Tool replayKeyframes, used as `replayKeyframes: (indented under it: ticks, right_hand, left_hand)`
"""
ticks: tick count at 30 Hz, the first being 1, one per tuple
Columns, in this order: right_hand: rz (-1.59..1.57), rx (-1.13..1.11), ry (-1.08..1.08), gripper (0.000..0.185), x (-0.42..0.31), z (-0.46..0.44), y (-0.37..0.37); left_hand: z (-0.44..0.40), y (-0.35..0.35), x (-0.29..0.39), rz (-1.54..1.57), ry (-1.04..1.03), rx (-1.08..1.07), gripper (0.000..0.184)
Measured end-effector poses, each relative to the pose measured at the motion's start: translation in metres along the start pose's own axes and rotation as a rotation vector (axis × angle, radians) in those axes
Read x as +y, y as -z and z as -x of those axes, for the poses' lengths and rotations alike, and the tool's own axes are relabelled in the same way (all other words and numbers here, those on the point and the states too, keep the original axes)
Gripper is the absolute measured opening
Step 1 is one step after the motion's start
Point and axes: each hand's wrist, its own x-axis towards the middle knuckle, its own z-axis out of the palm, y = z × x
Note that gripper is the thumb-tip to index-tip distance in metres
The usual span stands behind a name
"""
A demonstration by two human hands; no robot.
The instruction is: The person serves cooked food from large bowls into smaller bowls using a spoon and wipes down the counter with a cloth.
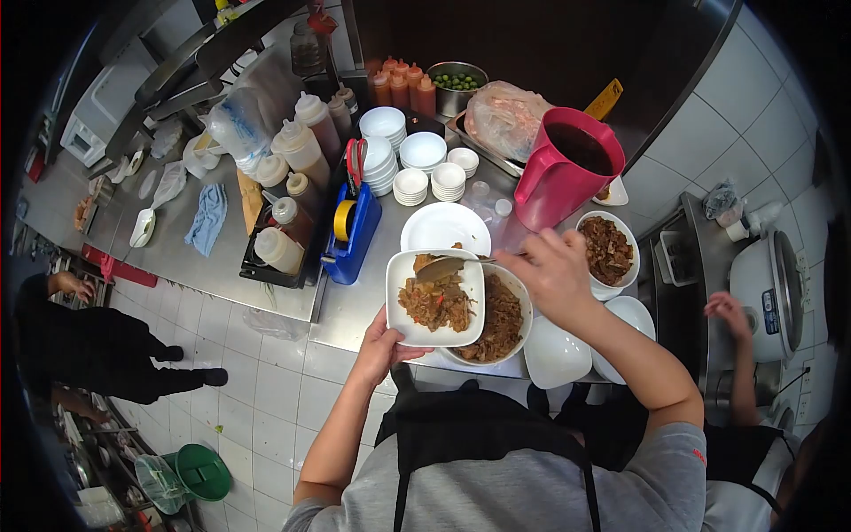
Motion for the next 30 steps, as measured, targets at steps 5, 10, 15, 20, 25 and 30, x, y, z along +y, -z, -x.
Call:
replayKeyframes:
  ticks: [5, 10, 15, 20, 25, 30]
  right_hand:
    - [0.137, -0.043, -0.190, 0.023, 0.035, 0.006, 0.011]
    - [0.205, -0.264, -0.165, 0.013, 0.044, 0.044, -0.022]
    - [0.236, -0.350, -0.160, 0.013, 0.026, 0.045, -0.062]
    - [0.231, -0.622, -0.280, 0.015, 0.012, 0.035, -0.077]
    - [0.011, -0.745, -0.468, 0.017, 0.024, 0.045, -0.102]
    - [-0.205, -0.742, -0.628, 0.022, 0.039, 0.068, -0.095]
  left_hand:
    - [-0.002, 0.017, 0.001, -0.045, -0.072, 0.017, 0.069]
    - [0.010, 0.039, 0.005, -0.046, -0.059, 0.141, 0.060]
    - [0.022, 0.045, 0.010, -0.007, -0.089, 0.216, 0.057]
    - [0.024, 0.052, 0.006, -0.003, -0.079, 0.233, 0.057]
    - [0.021, 0.053, 0.001, 0.005, -0.041, 0.209, 0.057]
    - [0.015, 0.047, 0.001, -0.003, -0.011, 0.176, 0.058]
